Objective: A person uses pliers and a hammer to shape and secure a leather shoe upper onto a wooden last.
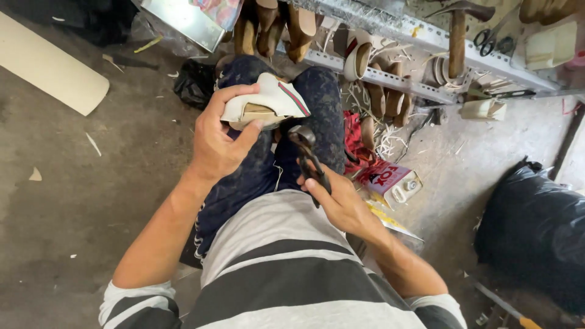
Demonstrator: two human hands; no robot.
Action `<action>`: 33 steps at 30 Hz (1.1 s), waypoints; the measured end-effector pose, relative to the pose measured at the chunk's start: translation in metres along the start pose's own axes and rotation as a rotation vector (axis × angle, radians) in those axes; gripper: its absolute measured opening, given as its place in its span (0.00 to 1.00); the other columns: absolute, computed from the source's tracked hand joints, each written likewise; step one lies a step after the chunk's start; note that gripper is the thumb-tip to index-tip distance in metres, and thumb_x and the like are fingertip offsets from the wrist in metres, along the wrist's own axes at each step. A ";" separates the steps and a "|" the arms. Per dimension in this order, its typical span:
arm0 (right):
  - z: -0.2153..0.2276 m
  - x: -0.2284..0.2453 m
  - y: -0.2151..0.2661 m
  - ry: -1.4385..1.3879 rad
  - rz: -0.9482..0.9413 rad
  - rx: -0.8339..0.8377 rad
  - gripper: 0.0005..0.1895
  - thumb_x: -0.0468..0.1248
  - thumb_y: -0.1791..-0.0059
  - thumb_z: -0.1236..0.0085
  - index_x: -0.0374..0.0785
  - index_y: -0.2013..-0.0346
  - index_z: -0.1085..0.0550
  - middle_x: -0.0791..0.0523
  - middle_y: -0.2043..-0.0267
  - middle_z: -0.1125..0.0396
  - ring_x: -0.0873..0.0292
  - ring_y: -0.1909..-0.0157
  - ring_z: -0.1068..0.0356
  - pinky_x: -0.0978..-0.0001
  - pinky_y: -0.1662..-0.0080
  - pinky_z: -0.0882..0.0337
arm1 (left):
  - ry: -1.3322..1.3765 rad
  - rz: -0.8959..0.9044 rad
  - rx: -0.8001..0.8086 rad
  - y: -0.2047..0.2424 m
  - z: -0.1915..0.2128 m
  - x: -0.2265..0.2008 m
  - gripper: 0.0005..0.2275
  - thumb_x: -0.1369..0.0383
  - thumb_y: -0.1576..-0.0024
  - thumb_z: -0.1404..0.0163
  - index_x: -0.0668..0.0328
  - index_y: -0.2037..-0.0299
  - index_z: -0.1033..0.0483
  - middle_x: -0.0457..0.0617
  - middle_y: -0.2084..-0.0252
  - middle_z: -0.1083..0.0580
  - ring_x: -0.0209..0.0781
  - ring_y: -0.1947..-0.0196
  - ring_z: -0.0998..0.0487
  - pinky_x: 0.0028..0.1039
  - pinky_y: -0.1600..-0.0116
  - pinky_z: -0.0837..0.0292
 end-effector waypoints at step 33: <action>0.019 0.065 0.021 -0.202 -0.683 0.647 0.22 0.46 0.47 0.49 0.31 0.65 0.15 0.51 0.74 0.20 0.58 0.66 0.16 0.64 0.62 0.15 | -0.229 -0.431 0.132 0.045 -0.030 -0.045 0.11 0.74 0.40 0.42 0.72 0.51 0.22 0.63 0.48 0.21 0.62 0.44 0.20 0.53 0.33 0.35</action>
Point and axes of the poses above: each hand's wrist, its own y-axis away from the middle knuckle, its own z-axis out of the back of the hand, x = y × z, the point moved 9 cm from there along -y, towards the middle knuckle
